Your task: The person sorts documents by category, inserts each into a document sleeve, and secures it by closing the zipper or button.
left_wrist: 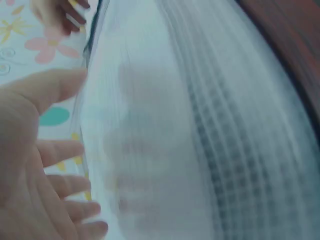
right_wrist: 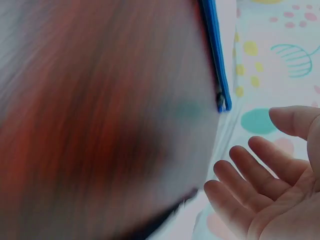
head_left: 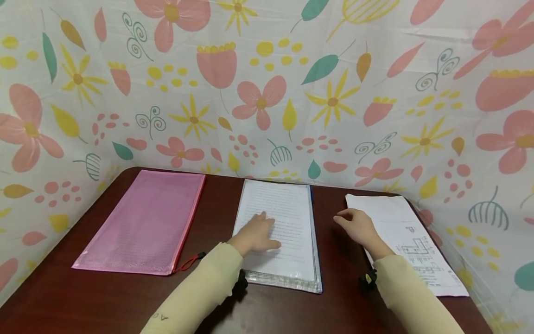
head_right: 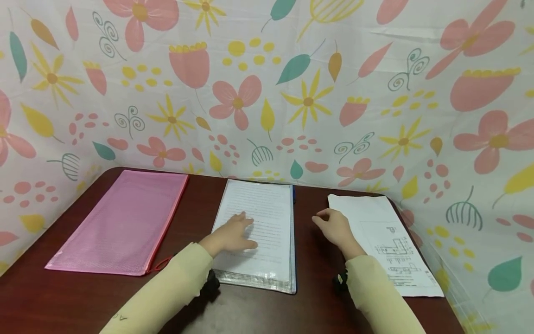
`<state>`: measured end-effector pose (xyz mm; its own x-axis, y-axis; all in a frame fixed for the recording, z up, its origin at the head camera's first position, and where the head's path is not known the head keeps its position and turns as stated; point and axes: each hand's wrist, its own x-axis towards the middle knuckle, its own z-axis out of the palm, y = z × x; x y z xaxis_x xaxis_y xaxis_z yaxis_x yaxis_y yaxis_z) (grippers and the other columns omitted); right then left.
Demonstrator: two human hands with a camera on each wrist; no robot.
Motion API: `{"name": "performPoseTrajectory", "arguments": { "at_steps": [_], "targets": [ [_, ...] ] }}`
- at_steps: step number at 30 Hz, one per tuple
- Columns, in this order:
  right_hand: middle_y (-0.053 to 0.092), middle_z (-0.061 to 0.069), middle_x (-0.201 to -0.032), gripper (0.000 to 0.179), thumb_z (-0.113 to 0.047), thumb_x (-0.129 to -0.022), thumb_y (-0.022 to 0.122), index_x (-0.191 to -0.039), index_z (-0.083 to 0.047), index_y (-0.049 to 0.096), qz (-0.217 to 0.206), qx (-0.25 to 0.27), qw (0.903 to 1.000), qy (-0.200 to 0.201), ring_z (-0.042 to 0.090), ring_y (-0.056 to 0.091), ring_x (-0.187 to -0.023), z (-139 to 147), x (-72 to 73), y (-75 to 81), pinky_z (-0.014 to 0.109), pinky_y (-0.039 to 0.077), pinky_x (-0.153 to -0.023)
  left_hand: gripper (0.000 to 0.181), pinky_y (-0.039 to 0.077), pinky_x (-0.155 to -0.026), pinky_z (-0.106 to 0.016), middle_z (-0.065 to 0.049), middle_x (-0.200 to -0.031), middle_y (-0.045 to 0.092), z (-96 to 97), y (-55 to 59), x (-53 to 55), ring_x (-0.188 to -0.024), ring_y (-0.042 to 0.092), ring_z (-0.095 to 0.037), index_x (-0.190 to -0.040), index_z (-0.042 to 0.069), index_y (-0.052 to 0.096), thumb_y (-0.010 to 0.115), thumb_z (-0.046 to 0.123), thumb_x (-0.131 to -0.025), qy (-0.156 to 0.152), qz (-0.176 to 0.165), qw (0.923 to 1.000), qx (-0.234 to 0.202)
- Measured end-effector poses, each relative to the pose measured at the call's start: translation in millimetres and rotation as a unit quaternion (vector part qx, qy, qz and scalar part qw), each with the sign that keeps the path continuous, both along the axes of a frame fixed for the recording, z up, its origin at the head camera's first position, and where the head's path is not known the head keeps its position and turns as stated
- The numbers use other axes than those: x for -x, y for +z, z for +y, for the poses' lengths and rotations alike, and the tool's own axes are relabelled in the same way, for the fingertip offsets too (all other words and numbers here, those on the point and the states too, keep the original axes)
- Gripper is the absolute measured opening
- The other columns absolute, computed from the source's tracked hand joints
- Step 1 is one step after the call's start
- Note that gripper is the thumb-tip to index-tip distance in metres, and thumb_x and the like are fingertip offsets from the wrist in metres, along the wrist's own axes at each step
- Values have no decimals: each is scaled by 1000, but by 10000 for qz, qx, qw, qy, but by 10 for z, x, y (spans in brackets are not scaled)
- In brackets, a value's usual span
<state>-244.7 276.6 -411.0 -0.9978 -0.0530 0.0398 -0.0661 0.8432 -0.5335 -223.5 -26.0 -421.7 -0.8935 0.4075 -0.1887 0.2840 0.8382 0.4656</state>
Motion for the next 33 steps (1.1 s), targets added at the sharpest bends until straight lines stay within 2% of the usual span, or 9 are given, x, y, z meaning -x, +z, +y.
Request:
{"name": "performPoseTrajectory", "arguments": {
  "at_steps": [5,10,14,19,25,29,33],
  "targets": [
    [62,27,-114,44,-32,-93,56,-116,4,61,90,-213,9997,43,42,58,-104,246,-132,76,50,48,-82,81,23,-112,-57,-25,-154,18,-159,-18,-11,-141,15,-47,-143,11,42,73,46,-77,367,-136,9988,300],
    [60,32,-116,52,-35,-93,55,-120,9,56,-86,-434,9990,-51,46,57,-105,573,-265,131,49,51,-79,82,24,-112,-56,-25,-154,18,-175,-31,-62,-142,12,-46,-142,11,43,76,45,-74,443,-383,9979,294],
    [54,35,-122,58,-38,-93,54,-123,12,52,-182,-736,9969,-196,51,53,-108,854,-356,150,52,49,-80,82,27,-111,-56,-25,-154,18,-115,-24,-95,-142,13,-46,-142,12,44,77,45,-73,454,-344,9979,318],
    [45,42,-125,69,-43,-93,52,-127,16,43,-490,-1011,9925,-478,56,48,-108,1207,-450,150,57,45,-83,81,30,-109,-56,-26,-153,22,21,-13,-116,-141,18,-46,-140,12,46,76,46,-73,303,-126,9981,524],
    [32,49,-127,85,-47,-92,52,-131,25,27,-983,-1021,9870,-757,61,38,-112,1555,-509,105,62,38,-90,82,30,-110,-54,-25,-153,23,203,-53,-115,-141,18,-45,-141,12,45,75,49,-73,214,-60,9979,613],
    [33,49,-125,97,-50,-88,57,-131,28,20,-1241,-981,9832,-915,55,44,-106,1710,-513,37,58,40,-87,83,30,-110,-53,-25,-153,23,305,-59,-122,-141,18,-45,-141,12,45,76,50,-73,239,-30,9976,645],
    [47,43,-115,99,-48,-82,67,-132,25,22,-1287,-779,9844,-911,38,57,-88,1817,-516,-67,41,47,-71,83,30,-111,-51,-24,-153,24,393,-64,-132,-141,19,-44,-141,13,45,75,51,-73,234,41,9971,718]
  ]
}}
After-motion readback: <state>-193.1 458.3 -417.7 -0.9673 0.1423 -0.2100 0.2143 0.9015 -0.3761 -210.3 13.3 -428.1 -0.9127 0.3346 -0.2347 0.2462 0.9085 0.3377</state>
